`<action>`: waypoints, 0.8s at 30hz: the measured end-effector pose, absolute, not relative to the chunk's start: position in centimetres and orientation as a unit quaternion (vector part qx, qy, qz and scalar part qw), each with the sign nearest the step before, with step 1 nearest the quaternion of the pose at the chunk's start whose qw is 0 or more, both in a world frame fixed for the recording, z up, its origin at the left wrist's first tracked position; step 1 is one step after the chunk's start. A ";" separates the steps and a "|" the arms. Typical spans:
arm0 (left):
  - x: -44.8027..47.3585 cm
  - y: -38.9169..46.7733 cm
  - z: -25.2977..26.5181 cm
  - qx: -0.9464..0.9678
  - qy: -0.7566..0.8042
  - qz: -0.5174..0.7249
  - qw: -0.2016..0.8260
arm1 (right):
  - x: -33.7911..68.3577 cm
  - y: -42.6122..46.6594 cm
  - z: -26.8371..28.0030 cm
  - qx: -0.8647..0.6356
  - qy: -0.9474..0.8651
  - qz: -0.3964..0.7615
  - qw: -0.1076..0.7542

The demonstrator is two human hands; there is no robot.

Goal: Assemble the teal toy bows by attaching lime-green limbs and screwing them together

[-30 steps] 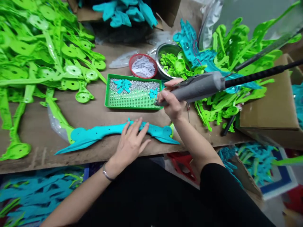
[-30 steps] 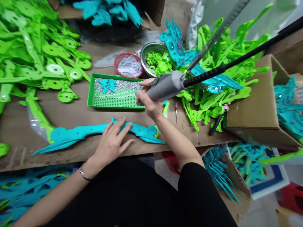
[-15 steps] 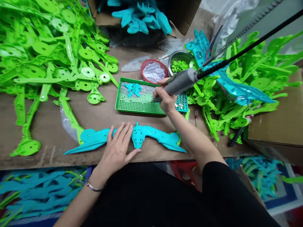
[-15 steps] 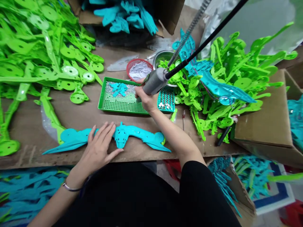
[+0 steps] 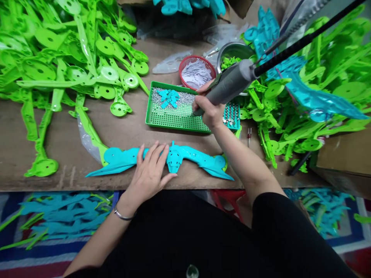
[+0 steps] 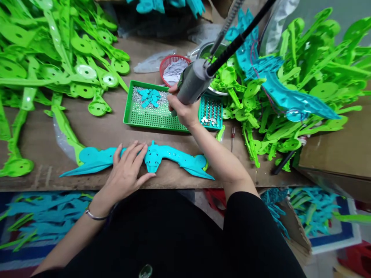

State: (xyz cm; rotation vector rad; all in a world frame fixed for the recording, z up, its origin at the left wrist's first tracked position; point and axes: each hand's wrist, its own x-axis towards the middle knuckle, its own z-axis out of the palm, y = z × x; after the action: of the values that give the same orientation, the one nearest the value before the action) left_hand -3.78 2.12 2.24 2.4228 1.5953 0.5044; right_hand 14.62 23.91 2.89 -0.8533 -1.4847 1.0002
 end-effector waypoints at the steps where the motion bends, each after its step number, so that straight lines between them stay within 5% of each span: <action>1: -3.8 2.1 2.2 0.819 0.538 0.173 0.099 | 14.6 23.9 2.8 -0.355 -0.629 0.427 0.544; 13: -1.5 3.1 1.4 0.812 0.535 0.205 0.108 | 14.7 20.0 8.4 -0.300 -0.580 0.446 0.612; 24: -0.7 3.1 -0.1 0.799 0.542 0.244 0.089 | 13.8 13.0 6.9 -0.310 -0.618 0.545 0.474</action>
State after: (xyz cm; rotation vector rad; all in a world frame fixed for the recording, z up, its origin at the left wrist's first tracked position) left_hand -0.72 3.08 -0.11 2.3784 1.6133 0.7252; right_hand 13.83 12.99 6.89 -0.7572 -1.5122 1.3340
